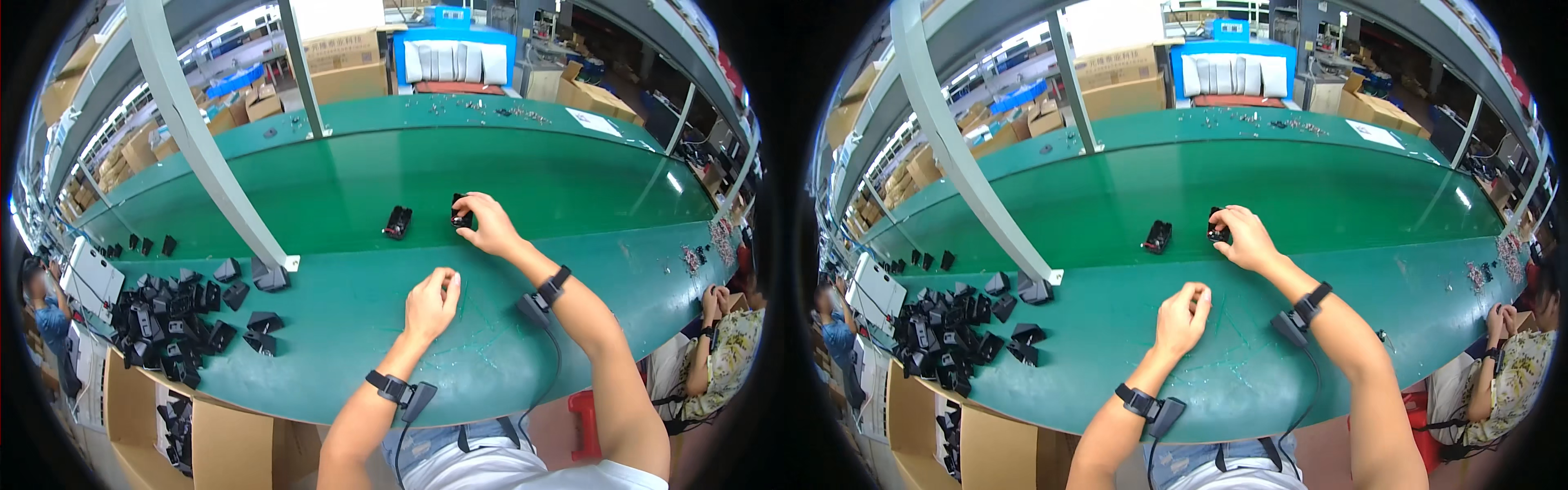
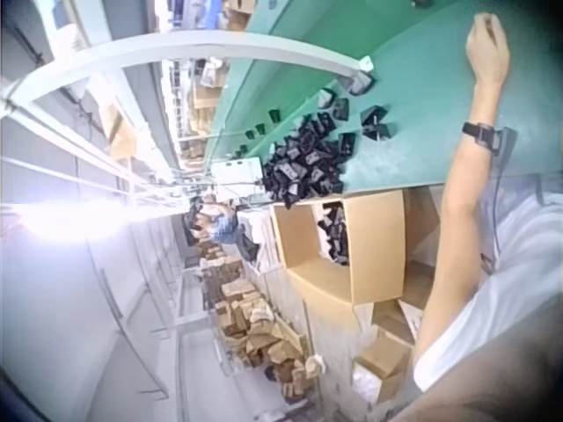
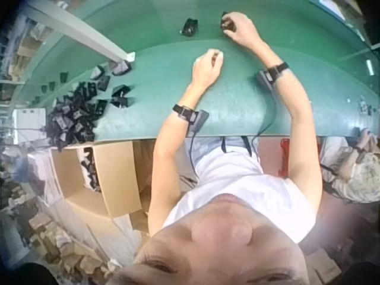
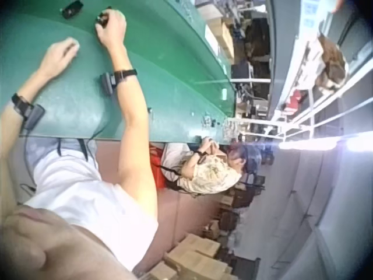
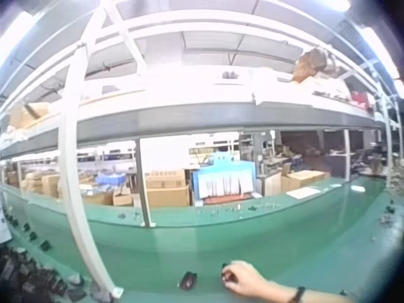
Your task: The person assembles small black electronic components on a green workbench. They insert green zip ties into the components and secure them by hand. The person handles the components one at a time, placing finished units on the table and retrieving new ones from a nearby cardboard box.
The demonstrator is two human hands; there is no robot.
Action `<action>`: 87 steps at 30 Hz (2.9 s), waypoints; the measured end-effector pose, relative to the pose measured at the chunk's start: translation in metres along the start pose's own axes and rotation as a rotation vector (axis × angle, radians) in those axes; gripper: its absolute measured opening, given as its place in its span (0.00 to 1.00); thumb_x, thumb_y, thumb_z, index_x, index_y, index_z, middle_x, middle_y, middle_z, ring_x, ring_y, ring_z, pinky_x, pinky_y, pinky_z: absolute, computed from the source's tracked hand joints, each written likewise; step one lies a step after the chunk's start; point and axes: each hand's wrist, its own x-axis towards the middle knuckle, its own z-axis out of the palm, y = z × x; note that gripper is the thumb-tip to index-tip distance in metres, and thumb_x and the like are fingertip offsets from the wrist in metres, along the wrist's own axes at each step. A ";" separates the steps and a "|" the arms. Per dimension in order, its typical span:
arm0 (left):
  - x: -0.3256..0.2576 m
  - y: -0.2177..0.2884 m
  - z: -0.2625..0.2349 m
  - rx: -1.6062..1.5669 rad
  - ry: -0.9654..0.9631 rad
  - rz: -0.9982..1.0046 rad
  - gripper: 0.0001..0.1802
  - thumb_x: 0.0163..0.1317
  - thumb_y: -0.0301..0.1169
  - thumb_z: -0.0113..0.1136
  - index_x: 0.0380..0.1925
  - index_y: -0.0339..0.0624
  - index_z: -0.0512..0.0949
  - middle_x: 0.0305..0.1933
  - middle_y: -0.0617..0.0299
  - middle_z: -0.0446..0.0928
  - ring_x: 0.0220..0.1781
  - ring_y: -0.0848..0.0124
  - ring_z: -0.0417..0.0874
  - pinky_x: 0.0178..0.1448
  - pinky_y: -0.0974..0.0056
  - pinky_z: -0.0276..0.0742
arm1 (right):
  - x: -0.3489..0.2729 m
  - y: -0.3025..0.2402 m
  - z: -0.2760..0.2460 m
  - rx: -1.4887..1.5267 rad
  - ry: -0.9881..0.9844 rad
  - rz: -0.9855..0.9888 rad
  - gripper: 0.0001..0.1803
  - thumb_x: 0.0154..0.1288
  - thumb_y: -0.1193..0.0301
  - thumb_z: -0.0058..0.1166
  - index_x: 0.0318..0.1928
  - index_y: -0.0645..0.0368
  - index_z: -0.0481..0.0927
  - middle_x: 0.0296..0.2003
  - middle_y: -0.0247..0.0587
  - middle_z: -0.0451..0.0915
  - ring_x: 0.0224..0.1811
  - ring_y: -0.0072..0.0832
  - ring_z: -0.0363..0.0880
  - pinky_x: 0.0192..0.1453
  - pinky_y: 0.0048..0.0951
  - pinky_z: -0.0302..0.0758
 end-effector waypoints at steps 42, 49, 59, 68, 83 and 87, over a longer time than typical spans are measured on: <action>-0.017 0.047 -0.088 0.383 -0.390 0.197 0.12 0.63 0.34 0.63 0.43 0.39 0.82 0.46 0.51 0.83 0.53 0.51 0.82 0.59 0.53 0.76 | -0.302 -0.022 -0.174 -0.032 0.177 0.636 0.14 0.53 0.77 0.65 0.42 0.59 0.84 0.40 0.40 0.83 0.37 0.34 0.80 0.38 0.31 0.77; -0.101 0.011 -0.235 1.098 0.024 -0.140 0.35 0.53 0.36 0.69 0.61 0.38 0.69 0.67 0.42 0.64 0.72 0.37 0.58 0.73 0.39 0.55 | -0.210 -0.030 -0.150 0.230 0.133 0.396 0.16 0.54 0.76 0.67 0.45 0.58 0.84 0.40 0.40 0.82 0.34 0.29 0.81 0.38 0.29 0.78; -0.124 -0.037 -0.240 0.799 0.229 -0.195 0.27 0.46 0.21 0.70 0.48 0.40 0.72 0.67 0.42 0.59 0.60 0.41 0.70 0.63 0.46 0.69 | -0.175 -0.022 -0.103 0.352 -0.076 0.267 0.14 0.59 0.75 0.62 0.46 0.58 0.84 0.42 0.38 0.84 0.26 0.23 0.79 0.35 0.27 0.79; -0.067 0.012 -0.152 0.436 0.010 -0.131 0.46 0.41 0.27 0.76 0.64 0.37 0.65 0.55 0.51 0.74 0.38 0.66 0.79 0.45 0.62 0.78 | -0.193 0.009 -0.088 0.383 0.086 0.424 0.14 0.56 0.78 0.54 0.42 0.58 0.87 0.25 0.38 0.82 0.24 0.25 0.78 0.32 0.29 0.75; -0.019 0.062 -0.030 0.246 -0.499 0.142 0.42 0.44 0.40 0.80 0.61 0.42 0.73 0.55 0.49 0.71 0.55 0.51 0.79 0.55 0.53 0.80 | -0.134 -0.101 -0.071 0.631 -0.034 0.148 0.14 0.62 0.70 0.66 0.47 0.60 0.83 0.40 0.39 0.87 0.35 0.25 0.85 0.42 0.27 0.82; -0.023 0.045 -0.018 0.154 -0.421 0.160 0.46 0.43 0.40 0.81 0.63 0.40 0.70 0.56 0.48 0.73 0.54 0.52 0.82 0.55 0.53 0.81 | -0.127 -0.102 -0.047 0.596 -0.036 0.109 0.12 0.61 0.69 0.66 0.43 0.60 0.83 0.35 0.39 0.86 0.33 0.27 0.84 0.39 0.27 0.82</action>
